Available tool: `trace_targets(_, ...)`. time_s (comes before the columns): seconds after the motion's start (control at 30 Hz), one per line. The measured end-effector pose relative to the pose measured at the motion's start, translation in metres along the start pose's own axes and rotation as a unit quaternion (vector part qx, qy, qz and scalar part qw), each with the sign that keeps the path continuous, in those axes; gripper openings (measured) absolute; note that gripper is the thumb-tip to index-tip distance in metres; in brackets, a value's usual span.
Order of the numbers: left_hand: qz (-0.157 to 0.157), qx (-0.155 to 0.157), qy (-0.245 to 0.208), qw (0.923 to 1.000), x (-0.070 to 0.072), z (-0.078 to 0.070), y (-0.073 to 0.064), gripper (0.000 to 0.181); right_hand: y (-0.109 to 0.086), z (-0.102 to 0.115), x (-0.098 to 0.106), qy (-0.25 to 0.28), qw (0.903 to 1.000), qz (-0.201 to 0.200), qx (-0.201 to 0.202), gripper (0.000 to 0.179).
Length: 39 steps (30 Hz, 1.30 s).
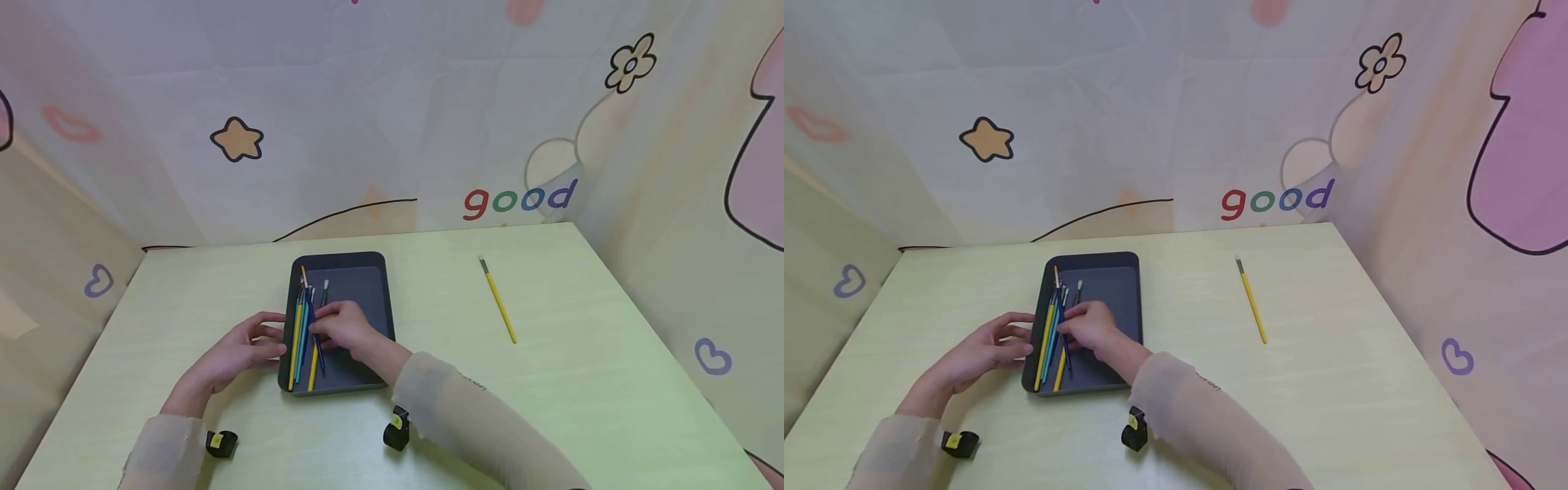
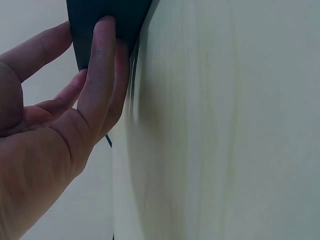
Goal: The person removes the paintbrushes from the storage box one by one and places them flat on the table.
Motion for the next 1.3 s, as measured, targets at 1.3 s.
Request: trace_targets(1.3, -0.011, 0.003, 0.008, 0.9999, 0.000, 0.001, -0.001, 0.066, -0.061, 0.010, 0.107, -0.027, 0.9989, 0.025, 0.030, 0.032)
Point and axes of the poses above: each hand's wrist, its own y-axis towards the middle knuckle, its own x-axis out of the back of the hand, z = x × y, the point moved 7 cm from there along y, towards the middle knuckle, and after that the axes turned 7 degrees about z, right-handed, at the moved point
